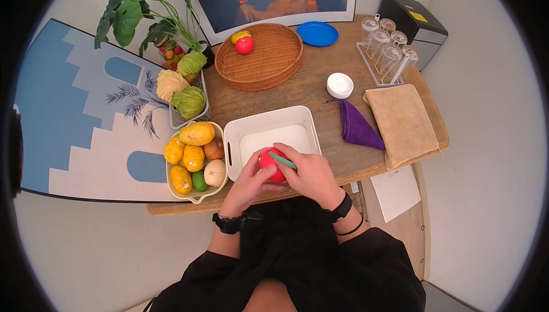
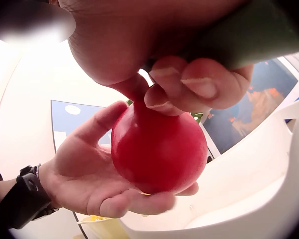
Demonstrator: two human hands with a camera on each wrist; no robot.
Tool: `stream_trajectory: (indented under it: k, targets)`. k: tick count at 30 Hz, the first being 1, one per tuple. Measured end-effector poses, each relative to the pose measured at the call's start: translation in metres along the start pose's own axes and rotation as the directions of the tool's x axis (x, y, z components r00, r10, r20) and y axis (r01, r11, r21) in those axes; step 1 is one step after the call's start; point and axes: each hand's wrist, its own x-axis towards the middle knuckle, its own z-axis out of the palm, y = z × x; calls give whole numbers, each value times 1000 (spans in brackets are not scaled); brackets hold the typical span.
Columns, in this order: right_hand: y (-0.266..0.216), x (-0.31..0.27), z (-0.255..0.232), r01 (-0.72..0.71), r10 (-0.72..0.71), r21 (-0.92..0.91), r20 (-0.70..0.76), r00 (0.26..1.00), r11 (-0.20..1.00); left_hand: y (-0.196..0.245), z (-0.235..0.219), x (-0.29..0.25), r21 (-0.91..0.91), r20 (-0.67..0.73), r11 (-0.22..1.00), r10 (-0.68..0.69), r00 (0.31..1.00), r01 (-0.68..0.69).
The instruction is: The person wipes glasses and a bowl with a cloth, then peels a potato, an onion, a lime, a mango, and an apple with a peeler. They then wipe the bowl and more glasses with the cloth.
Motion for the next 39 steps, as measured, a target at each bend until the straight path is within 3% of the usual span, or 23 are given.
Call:
stream_trajectory:
  k: [1, 3, 7, 9, 13, 15, 19, 22, 24, 25, 27, 31, 34, 36, 37, 39]
  targets:
    - [0, 0, 0, -1, 2, 10, -6, 1000, 1000, -3, -1, 1, 0, 0, 1000, 0, 1000, 0]
    - [-1, 0, 1, -2, 2, 23, -6, 1000, 1000, -10, -7, 4, 120, 29, 975, 185, 982, -187]
    - [-5, 1, 3, 6, -4, 40, -44, 999, 999, -13, -3, 8, 2, -55, 990, 144, 988, -144]
    - [-2, 1, 6, 17, -15, 43, -46, 999, 999, -7, 1, 6, -138, -53, 988, -79, 995, 71]
    - [-1, 0, 2, -28, 29, 32, -24, 999, 999, 4, 5, -5, -25, 1, 999, -42, 999, 42]
    - [-2, 0, 2, -32, 34, 47, -29, 999, 998, -6, 0, -1, 49, -33, 991, 129, 991, -128]
    - [-7, 1, 1, -19, 21, 59, -36, 999, 998, -19, -8, 10, -21, -67, 994, 105, 992, -107]
    - [0, -1, 7, 43, -40, 43, -68, 997, 998, -15, -9, 10, -58, -88, 998, -7, 996, 2]
    - [2, -1, 6, 36, -33, 38, -66, 997, 999, 20, 1, -5, 68, 24, 959, -278, 960, 276]
    - [3, -1, 5, 29, -27, 33, -64, 998, 999, 16, 3, -6, 67, 24, 959, -278, 960, 276]
    - [-4, 0, 0, -14, 16, 34, -50, 999, 999, 2, 6, -7, 142, -2, 985, 97, 995, -96]
    - [-6, 0, 1, -39, 43, 54, -67, 997, 998, -13, 0, 2, 63, -19, 987, 150, 989, -148]
    - [-6, 0, 5, 20, -15, 59, -87, 996, 998, -15, -3, 6, -3, -66, 999, 52, 996, -52]
    - [-4, 0, 5, 7, -4, 44, -76, 997, 999, 5, 1, -3, -19, 24, 973, -230, 973, 230]
    - [-3, 0, 4, -3, 5, 31, -63, 998, 1000, 6, 5, -6, -18, 25, 973, -230, 973, 231]
    - [-1, 0, 3, -15, 18, 39, -61, 998, 999, 2, 12, -12, 121, 45, 984, 125, 991, -130]
